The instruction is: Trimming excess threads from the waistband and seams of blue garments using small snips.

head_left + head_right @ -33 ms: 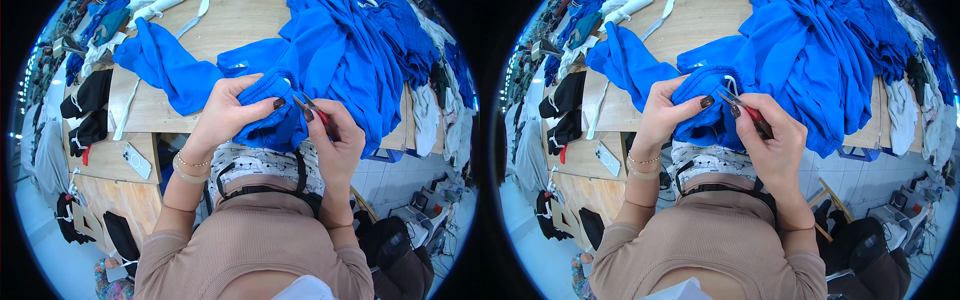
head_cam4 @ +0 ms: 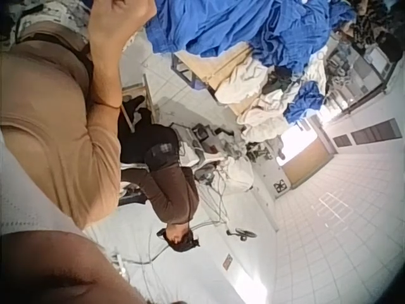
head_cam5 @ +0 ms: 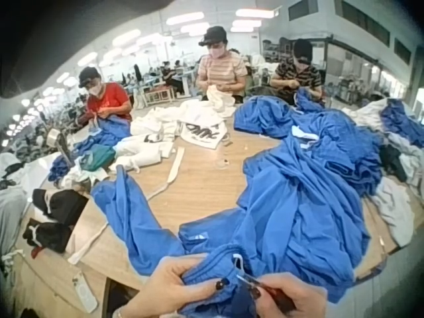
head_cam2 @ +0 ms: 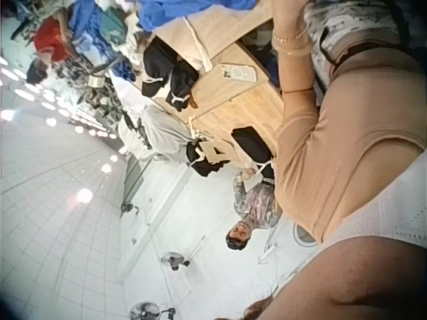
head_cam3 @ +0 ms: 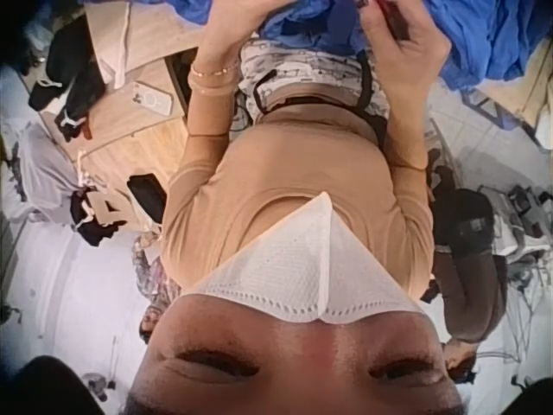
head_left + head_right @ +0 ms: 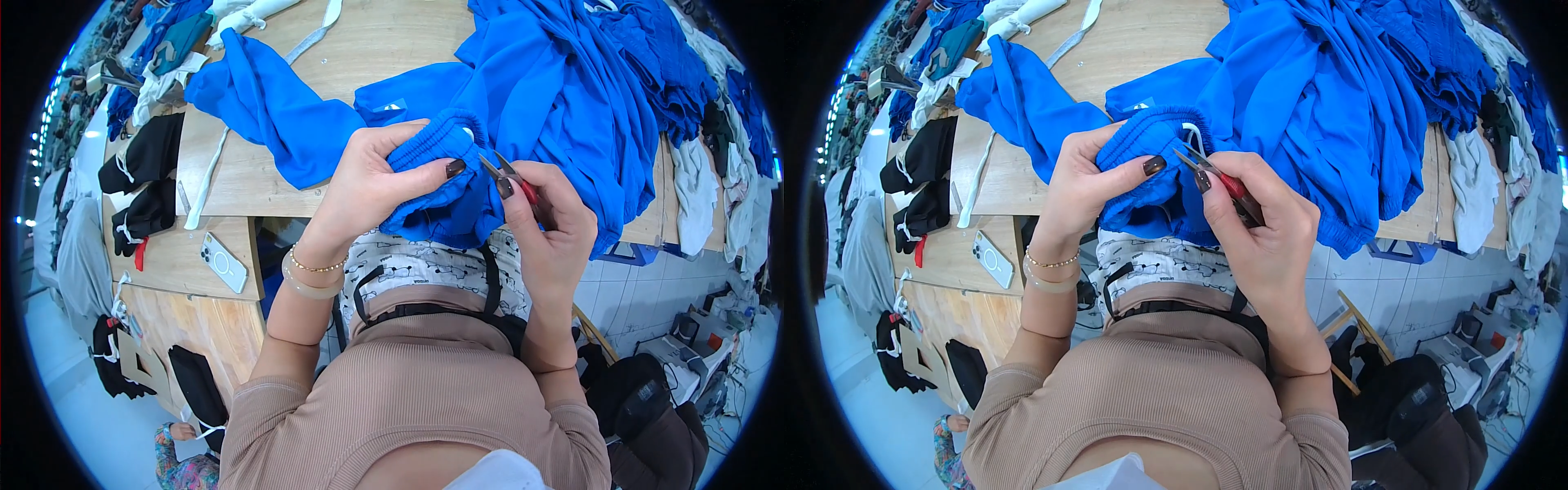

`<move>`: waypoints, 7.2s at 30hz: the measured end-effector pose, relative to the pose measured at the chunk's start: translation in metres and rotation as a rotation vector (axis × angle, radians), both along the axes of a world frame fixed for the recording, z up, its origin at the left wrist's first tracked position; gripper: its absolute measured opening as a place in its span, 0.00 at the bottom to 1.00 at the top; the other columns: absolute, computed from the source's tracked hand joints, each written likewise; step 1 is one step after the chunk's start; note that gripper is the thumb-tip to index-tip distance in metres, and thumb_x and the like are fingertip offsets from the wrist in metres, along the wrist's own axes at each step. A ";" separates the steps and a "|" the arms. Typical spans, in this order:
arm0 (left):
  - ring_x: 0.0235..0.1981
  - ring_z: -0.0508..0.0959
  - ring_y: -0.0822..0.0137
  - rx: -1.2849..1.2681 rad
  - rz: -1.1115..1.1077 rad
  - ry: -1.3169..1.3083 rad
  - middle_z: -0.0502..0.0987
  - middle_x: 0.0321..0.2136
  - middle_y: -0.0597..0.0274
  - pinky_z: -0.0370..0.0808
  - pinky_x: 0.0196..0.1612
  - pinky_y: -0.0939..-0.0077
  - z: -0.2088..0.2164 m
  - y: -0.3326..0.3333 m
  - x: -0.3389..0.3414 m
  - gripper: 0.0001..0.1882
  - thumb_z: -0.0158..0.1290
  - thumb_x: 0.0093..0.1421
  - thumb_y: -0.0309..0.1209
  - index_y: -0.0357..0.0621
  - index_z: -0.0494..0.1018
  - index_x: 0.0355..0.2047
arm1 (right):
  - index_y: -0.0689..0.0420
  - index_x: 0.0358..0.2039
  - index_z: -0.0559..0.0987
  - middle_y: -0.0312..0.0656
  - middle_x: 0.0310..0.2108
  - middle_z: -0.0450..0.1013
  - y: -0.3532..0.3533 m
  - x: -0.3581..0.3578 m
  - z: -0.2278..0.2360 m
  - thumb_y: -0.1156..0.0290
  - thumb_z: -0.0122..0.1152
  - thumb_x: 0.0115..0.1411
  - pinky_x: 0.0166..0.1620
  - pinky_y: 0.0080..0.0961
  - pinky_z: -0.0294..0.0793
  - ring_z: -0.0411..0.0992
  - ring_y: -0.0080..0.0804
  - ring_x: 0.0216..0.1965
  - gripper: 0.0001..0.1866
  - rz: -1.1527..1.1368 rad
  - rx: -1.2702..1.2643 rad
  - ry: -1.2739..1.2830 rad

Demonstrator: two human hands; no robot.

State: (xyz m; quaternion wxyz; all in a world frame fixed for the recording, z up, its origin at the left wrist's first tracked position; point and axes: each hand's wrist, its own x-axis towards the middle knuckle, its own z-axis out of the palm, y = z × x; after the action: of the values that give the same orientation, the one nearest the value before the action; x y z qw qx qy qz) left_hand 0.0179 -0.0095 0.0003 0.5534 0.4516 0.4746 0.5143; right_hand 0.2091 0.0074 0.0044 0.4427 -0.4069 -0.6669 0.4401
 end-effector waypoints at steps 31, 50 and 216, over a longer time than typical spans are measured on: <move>0.28 0.72 0.83 -0.062 -0.021 -0.098 0.77 0.28 0.68 0.70 0.32 0.89 -0.001 0.001 -0.007 0.09 0.56 0.54 0.24 0.34 0.77 0.36 | 0.65 0.34 0.76 0.33 0.27 0.71 0.002 -0.003 0.001 0.82 0.58 0.55 0.29 0.08 0.62 0.65 0.12 0.25 0.05 0.044 0.017 -0.060; 0.29 0.75 0.79 -0.075 0.002 -0.339 0.78 0.31 0.63 0.73 0.33 0.87 -0.005 -0.001 0.003 0.10 0.55 0.54 0.23 0.33 0.75 0.38 | 0.63 0.37 0.73 0.35 0.22 0.69 -0.002 -0.016 -0.011 0.76 0.54 0.59 0.18 0.10 0.48 0.59 0.11 0.19 0.06 0.106 -0.283 0.440; 0.30 0.72 0.83 0.055 0.125 -0.199 0.78 0.31 0.68 0.71 0.34 0.89 -0.011 0.005 0.017 0.11 0.55 0.55 0.24 0.35 0.75 0.40 | 0.63 0.24 0.77 0.42 0.33 0.74 -0.001 -0.016 0.015 0.84 0.60 0.47 0.27 0.11 0.63 0.67 0.18 0.24 0.04 0.352 0.071 0.075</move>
State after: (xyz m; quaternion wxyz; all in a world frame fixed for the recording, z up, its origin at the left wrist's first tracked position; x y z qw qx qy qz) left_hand 0.0349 -0.0047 -0.0104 0.5519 0.3827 0.4305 0.6029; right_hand 0.1933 0.0065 0.0195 0.3974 -0.2512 -0.7260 0.5019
